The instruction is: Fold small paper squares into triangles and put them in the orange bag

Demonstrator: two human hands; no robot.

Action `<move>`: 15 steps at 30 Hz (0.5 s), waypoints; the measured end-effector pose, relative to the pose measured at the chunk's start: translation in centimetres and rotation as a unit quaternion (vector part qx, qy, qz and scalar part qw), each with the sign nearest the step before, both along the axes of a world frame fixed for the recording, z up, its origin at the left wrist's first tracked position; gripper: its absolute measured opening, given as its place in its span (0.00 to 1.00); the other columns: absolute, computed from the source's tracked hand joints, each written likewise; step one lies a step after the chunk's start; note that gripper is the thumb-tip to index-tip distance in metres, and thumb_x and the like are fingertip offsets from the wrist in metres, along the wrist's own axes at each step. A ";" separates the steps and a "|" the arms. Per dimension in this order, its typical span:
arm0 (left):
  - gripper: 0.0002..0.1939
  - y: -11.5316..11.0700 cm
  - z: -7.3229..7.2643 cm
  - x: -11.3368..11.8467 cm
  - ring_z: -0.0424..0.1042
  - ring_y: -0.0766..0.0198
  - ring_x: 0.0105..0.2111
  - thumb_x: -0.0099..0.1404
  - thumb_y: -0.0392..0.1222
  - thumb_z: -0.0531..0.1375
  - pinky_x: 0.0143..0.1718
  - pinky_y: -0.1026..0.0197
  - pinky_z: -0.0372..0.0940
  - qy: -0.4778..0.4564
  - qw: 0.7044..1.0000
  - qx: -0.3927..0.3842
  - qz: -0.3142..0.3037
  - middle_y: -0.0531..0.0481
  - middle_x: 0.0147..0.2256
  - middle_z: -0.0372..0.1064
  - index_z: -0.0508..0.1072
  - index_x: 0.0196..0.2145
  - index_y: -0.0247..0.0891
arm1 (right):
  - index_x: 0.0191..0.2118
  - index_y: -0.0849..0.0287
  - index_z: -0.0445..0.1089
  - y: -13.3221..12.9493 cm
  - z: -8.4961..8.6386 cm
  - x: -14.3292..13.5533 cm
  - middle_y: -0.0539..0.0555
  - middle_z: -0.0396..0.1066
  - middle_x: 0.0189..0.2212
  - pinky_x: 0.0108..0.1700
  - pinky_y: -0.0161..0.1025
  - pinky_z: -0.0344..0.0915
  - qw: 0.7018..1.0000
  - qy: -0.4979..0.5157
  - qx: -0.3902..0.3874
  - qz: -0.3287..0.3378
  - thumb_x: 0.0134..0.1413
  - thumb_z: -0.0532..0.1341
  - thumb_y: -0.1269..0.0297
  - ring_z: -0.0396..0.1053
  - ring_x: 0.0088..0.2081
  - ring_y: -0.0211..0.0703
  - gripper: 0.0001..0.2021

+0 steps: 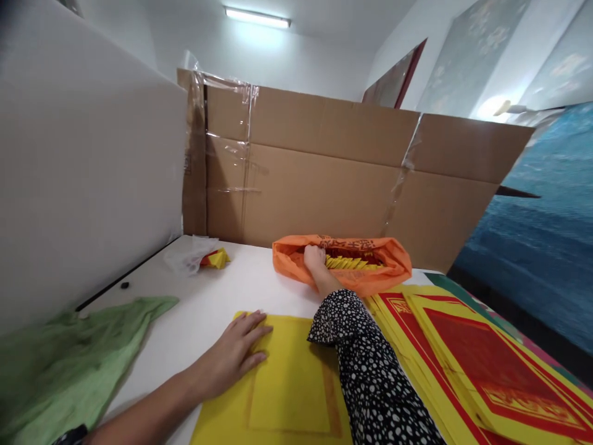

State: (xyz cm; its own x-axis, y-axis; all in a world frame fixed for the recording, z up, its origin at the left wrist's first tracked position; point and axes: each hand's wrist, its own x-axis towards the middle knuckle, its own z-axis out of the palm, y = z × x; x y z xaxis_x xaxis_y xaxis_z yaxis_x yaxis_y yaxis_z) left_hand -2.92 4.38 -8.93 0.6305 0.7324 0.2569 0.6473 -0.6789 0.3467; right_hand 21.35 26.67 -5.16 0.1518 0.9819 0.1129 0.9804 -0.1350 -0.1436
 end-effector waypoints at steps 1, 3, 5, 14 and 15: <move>0.22 0.0 0.0 0.0 0.55 0.48 0.62 0.69 0.48 0.55 0.61 0.40 0.52 0.001 1.000 0.000 0.000 0.41 0.61 0.57 0.63 0.59 0.43 | 0.48 0.65 0.71 0.0 -0.2 0.1 0.63 0.70 0.48 0.53 0.51 0.60 1.000 -0.012 0.003 -0.001 0.63 0.58 0.60 0.66 0.50 0.52 0.15; 0.22 0.0 0.1 0.1 0.56 0.48 0.62 0.69 0.48 0.55 0.61 0.41 0.53 -0.002 1.000 0.004 -0.003 0.41 0.60 0.58 0.63 0.59 0.43 | 0.48 0.67 0.72 0.0 -0.4 0.3 0.69 0.68 0.50 0.56 0.52 0.53 1.000 -0.020 0.019 -0.004 0.65 0.54 0.62 0.62 0.55 0.57 0.16; 0.21 0.0 0.1 0.1 0.56 0.48 0.61 0.69 0.48 0.55 0.61 0.42 0.54 -0.005 1.000 0.010 -0.006 0.41 0.60 0.58 0.64 0.58 0.43 | 0.51 0.67 0.71 -0.3 -0.5 0.5 0.71 0.64 0.55 0.56 0.53 0.48 0.999 -0.028 0.035 -0.010 0.66 0.50 0.63 0.56 0.58 0.60 0.18; 0.22 0.6 0.5 0.0 0.57 0.46 0.61 0.69 0.48 0.54 0.60 0.41 0.53 0.018 1.000 0.007 -0.022 0.37 0.60 0.58 0.65 0.58 0.41 | 0.56 0.56 0.67 -2.9 2.2 2.0 0.66 0.60 0.57 0.54 0.54 0.52 1.000 -0.008 0.013 0.023 0.62 0.53 0.46 0.55 0.58 0.62 0.25; 0.21 0.7 0.7 0.0 0.57 0.46 0.61 0.69 0.47 0.54 0.60 0.40 0.53 0.021 0.999 0.007 -0.025 0.37 0.60 0.58 0.65 0.58 0.40 | 0.56 0.56 0.68 -3.6 2.9 2.5 0.65 0.60 0.57 0.54 0.53 0.52 0.999 -0.008 0.011 0.033 0.61 0.54 0.47 0.55 0.58 0.61 0.24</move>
